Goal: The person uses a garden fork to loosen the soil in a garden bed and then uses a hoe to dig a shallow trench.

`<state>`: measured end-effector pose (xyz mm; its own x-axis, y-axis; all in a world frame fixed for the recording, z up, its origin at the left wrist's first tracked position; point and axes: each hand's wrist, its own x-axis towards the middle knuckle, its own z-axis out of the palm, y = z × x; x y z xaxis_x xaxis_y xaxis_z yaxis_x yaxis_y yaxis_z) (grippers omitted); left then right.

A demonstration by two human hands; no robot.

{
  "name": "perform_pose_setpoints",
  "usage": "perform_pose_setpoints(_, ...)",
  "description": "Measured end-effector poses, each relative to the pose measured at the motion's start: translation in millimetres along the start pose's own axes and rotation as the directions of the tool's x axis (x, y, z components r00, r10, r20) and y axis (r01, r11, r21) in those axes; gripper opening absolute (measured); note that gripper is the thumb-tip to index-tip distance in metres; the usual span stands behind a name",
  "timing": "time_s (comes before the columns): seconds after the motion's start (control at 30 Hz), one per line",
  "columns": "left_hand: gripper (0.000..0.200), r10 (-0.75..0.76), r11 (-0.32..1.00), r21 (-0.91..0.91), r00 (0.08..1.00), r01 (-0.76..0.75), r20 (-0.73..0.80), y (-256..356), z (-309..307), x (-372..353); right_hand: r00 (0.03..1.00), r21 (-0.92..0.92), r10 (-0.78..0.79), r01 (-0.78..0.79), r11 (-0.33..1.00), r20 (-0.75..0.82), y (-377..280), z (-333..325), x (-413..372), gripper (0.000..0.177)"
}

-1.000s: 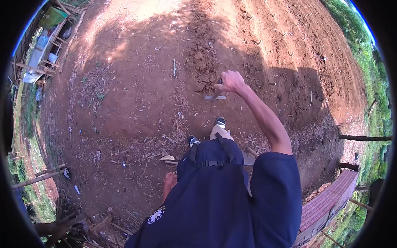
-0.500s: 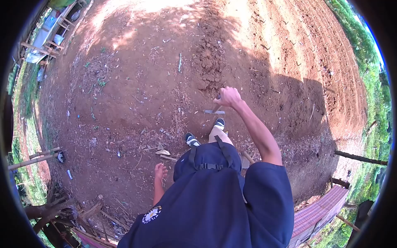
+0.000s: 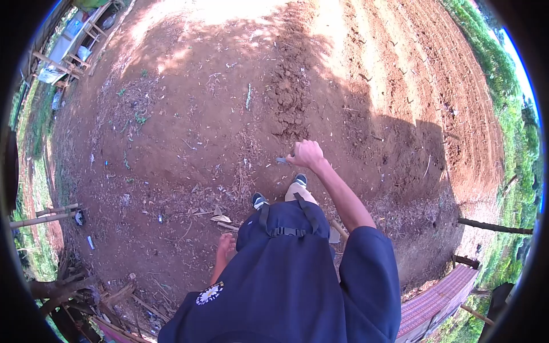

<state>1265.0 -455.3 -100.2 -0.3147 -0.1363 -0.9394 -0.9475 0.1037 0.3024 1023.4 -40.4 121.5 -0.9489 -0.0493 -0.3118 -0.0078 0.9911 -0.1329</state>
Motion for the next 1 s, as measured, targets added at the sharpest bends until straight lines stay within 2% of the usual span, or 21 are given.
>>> perform_pose_setpoints(0.07,0.026,0.026,0.998,-0.051,0.996,-0.022,0.085,3,1,16,0.998,0.011,-0.058,0.059,0.998,-0.039,-15,5,5,0.048)
perform_pose_setpoints(0.1,0.026,0.025,0.998,-0.051,0.996,-0.021,0.081,2,1,14,0.995,0.014,-0.064,0.065,0.998,-0.082,-18,10,9,0.049)
perform_pose_setpoints(0.17,0.026,0.113,0.989,-0.104,0.989,-0.103,0.098,24,6,19,0.994,0.036,-0.054,0.058,0.998,-0.096,-20,14,9,0.048)
perform_pose_setpoints(0.27,0.028,0.198,0.98,-0.031,0.973,-0.196,0.12,40,7,25,0.987,0.052,-0.056,0.065,0.997,-0.147,-11,7,8,0.046)
perform_pose_setpoints(0.33,0.03,0.199,0.978,0.041,0.976,-0.203,0.086,45,4,33,0.998,0.032,-0.019,0.021,0.999,-0.066,-4,1,0,0.05)
perform_pose_setpoints(0.43,0.031,0.2,0.97,0.116,0.97,-0.216,0.136,51,-4,45,0.995,0.04,0.011,-0.007,0.999,-0.096,7,5,-11,0.05)
perform_pose_setpoints(0.63,0.029,0.168,0.98,0.077,0.971,-0.183,0.17,51,-9,58,0.986,0.069,0.009,0.003,0.998,-0.164,13,22,-34,0.047)
perform_pose_setpoints(0.8,0.031,0.16,0.967,0.171,0.971,-0.19,0.177,58,10,49,0.977,0.061,0.02,-0.007,0.998,-0.214,8,35,-53,0.05)
perform_pose_setpoints(0.87,0.027,0.196,0.961,0.159,0.964,-0.225,0.181,57,17,45,0.992,0.133,0.064,-0.05,0.99,-0.106,7,39,-56,0.052)
perform_pose_setpoints(0.93,0.026,0.227,0.953,0.151,0.949,-0.263,0.22,52,19,53,0.993,0.136,0.044,-0.029,0.99,-0.108,-1,38,-63,0.052)
perform_pose_setpoints(1.0,0.026,0.181,0.964,0.156,0.96,-0.216,0.213,52,26,47,0.992,0.134,0.028,-0.012,0.991,-0.119,-11,46,-71,0.052)
